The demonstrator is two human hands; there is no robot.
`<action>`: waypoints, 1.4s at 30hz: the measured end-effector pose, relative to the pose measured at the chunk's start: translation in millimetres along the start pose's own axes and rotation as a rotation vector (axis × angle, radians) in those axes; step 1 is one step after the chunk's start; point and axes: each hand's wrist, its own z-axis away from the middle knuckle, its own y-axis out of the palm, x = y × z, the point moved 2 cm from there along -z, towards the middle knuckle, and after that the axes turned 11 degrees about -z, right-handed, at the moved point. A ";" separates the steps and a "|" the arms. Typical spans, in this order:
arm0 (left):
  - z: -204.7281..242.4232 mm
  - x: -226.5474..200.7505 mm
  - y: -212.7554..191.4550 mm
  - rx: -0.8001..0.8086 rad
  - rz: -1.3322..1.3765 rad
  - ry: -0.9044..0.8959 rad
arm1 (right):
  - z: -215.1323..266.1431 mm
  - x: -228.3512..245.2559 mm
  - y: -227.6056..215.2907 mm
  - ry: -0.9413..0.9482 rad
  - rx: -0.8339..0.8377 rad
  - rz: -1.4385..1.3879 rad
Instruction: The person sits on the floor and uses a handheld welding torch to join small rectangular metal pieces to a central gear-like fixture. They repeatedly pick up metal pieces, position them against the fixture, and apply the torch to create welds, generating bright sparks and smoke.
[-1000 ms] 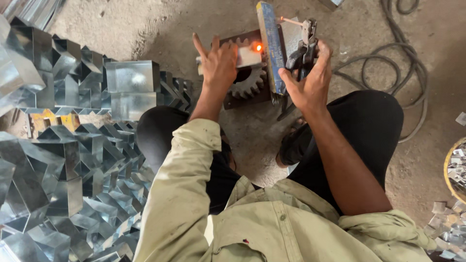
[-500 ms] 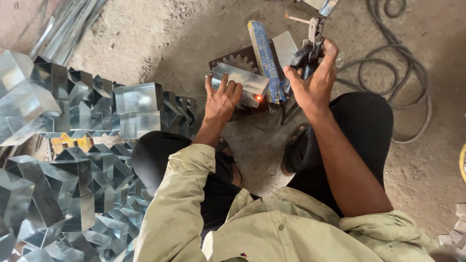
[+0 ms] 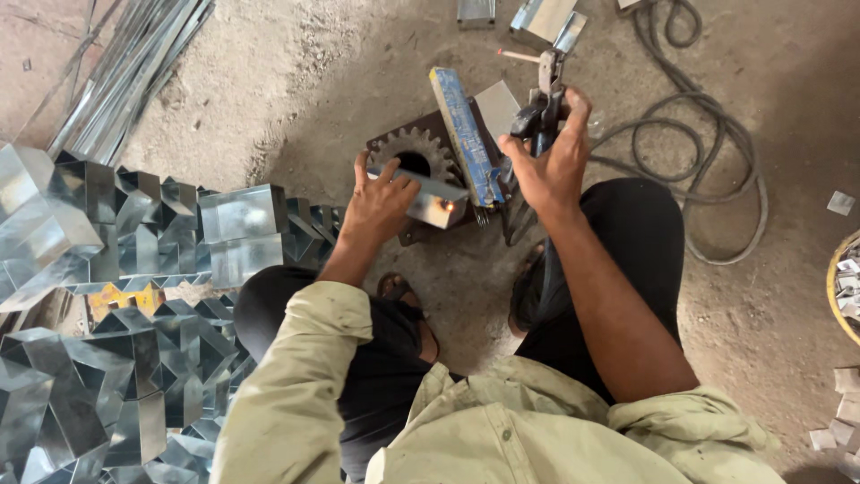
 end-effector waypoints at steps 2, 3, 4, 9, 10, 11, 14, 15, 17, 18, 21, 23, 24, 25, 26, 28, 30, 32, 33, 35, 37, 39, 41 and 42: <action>0.2 7.4 -6.7 0.052 0.008 0.067 | -0.3 -1.2 1.8 -0.003 -0.012 0.024; -0.6 11.0 -8.8 0.076 0.011 0.100 | -0.4 -1.3 2.5 -0.024 -0.009 0.038; -1.6 14.4 -9.8 0.105 0.021 0.101 | 0.6 -1.0 2.9 -0.044 -0.006 0.052; -9.8 20.9 -6.0 0.113 0.095 0.074 | -2.0 4.2 3.2 -0.057 -0.025 0.083; -11.8 21.1 -3.1 0.128 0.103 0.046 | -2.6 5.7 3.1 -0.038 -0.020 0.055; -11.7 17.3 0.6 0.148 0.118 0.018 | -1.6 7.0 2.2 -0.014 -0.011 0.030; -12.8 14.5 13.1 0.094 0.124 -0.065 | -0.8 5.8 2.5 0.106 0.021 -0.081; -10.9 15.4 17.2 0.061 0.116 -0.099 | -0.5 5.0 3.7 0.093 0.020 -0.057; -12.3 13.8 25.1 -0.050 0.090 -0.129 | -2.6 1.5 3.8 0.061 0.016 -0.012; -13.0 14.1 28.5 -0.107 0.073 -0.145 | -2.3 -0.1 4.7 0.033 0.024 0.013; -17.0 17.5 40.9 -0.041 0.143 -0.192 | 0.4 -4.0 4.6 -0.048 0.038 0.079; -18.0 16.0 45.3 -0.024 0.151 -0.198 | 1.4 -5.9 7.6 -0.085 0.049 0.100; -18.5 15.8 46.6 -0.015 0.154 -0.202 | 1.7 -6.4 8.6 -0.085 0.057 0.118; -18.7 15.0 47.4 -0.008 0.148 -0.202 | 3.4 -6.1 9.1 -0.082 0.064 0.137; -19.7 14.1 47.9 -0.001 0.143 -0.203 | 2.4 -6.4 10.7 -0.079 0.070 0.156; -19.0 13.9 47.8 -0.009 0.155 -0.199 | 1.6 -7.5 12.3 -0.070 0.086 0.144; -20.0 13.2 45.9 -0.039 0.193 -0.196 | 3.8 -8.8 11.1 -0.041 0.095 0.125; -22.9 14.3 43.8 0.001 0.235 -0.193 | 4.3 -10.2 10.5 -0.001 0.102 0.090; -23.8 15.5 42.5 0.020 0.252 -0.193 | 4.4 -10.1 10.4 -0.013 0.106 0.092; -24.1 14.3 40.0 0.067 0.231 -0.192 | 2.8 -9.6 9.6 -0.043 0.109 0.095; -24.1 14.9 39.3 0.085 0.222 -0.192 | 1.6 -9.9 10.8 -0.022 0.101 0.134; -24.7 14.8 40.8 0.074 0.229 -0.193 | 1.1 -9.4 11.5 -0.035 0.091 0.172; -25.5 14.6 43.4 0.076 0.234 -0.203 | 2.3 -7.5 13.5 -0.079 0.081 0.207; -26.1 15.1 44.6 0.077 0.238 -0.208 | 1.6 -7.3 14.6 -0.073 0.081 0.209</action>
